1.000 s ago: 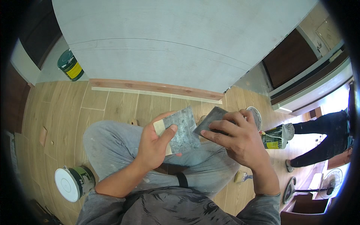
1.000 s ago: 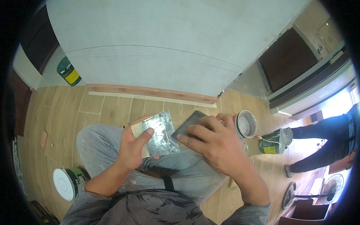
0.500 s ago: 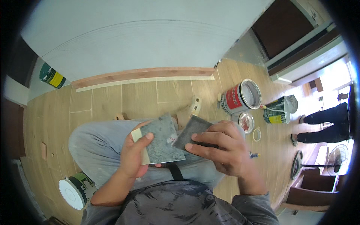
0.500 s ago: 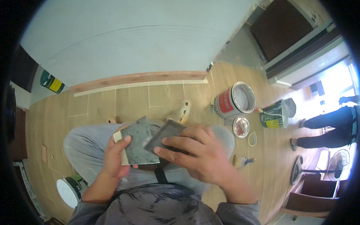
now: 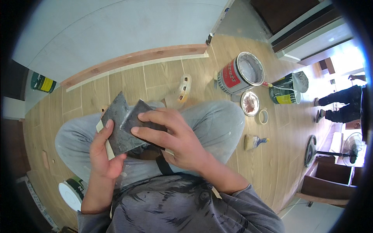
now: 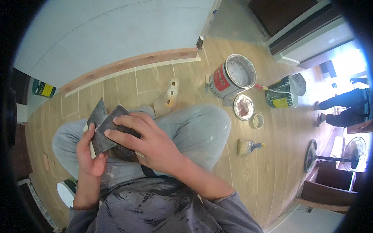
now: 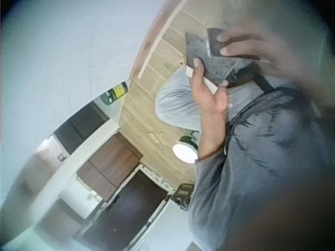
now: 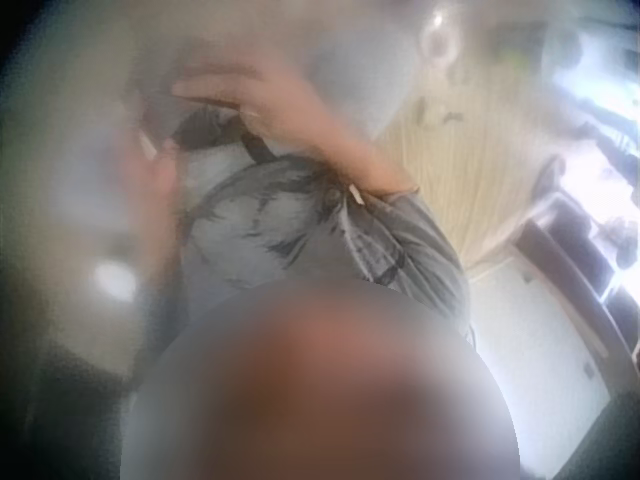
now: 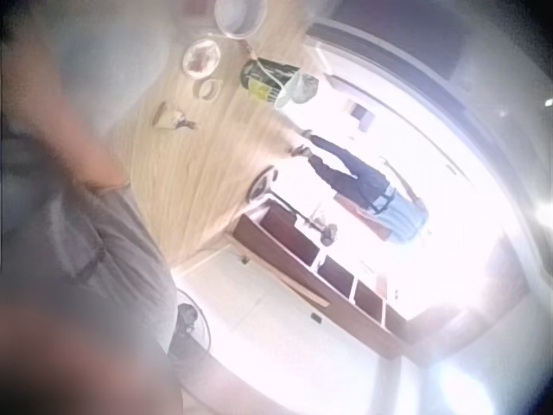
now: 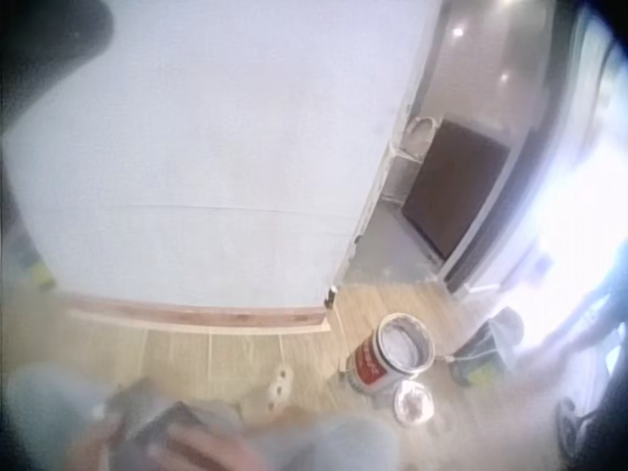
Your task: The person sits on the floor and uses a putty knife to apply filler along the baseboard. They repeatedly transfer filler between two putty knives and spread it into the joint between the wall and the baseboard.
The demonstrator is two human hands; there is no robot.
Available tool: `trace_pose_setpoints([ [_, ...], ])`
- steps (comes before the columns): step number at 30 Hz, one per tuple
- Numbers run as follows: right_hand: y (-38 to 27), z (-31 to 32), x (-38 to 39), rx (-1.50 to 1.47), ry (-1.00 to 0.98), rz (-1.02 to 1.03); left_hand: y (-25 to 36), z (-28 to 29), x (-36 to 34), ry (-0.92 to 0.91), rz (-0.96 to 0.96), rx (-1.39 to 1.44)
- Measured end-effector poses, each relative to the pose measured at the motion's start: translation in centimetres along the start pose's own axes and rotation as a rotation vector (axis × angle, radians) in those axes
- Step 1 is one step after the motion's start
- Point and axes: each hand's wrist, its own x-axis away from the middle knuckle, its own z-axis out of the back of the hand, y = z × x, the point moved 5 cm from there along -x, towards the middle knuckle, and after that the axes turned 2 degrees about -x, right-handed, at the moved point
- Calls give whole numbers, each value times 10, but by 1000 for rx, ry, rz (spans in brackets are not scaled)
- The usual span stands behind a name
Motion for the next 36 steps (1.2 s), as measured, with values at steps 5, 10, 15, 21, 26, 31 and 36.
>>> trace_pose_setpoints([
  [5, 9, -6, 3, 29, -49, -22, -2, 7, 3, -38, 32, 82],
  [10, 23, -11, 10, 169, -215, -56, 12, 19, 10, 117, 6, 45],
  [15, 30, 14, 7, -191, 38, -289, 51, 17, 11, 146, -372, -170],
  [21, 24, 26, 20, -1366, 637, -630, 49, 11, -7, 227, -648, -283],
  [26, 16, -1, 14, -1202, 535, -740, 33, -12, -10, 101, -754, -348],
  [31, 21, -13, 5, -1141, 558, -723, 34, -26, 3, 62, -764, -471],
  [36, 24, -15, -2, -1072, 598, -753, 32, -33, 11, -75, -873, -566],
])
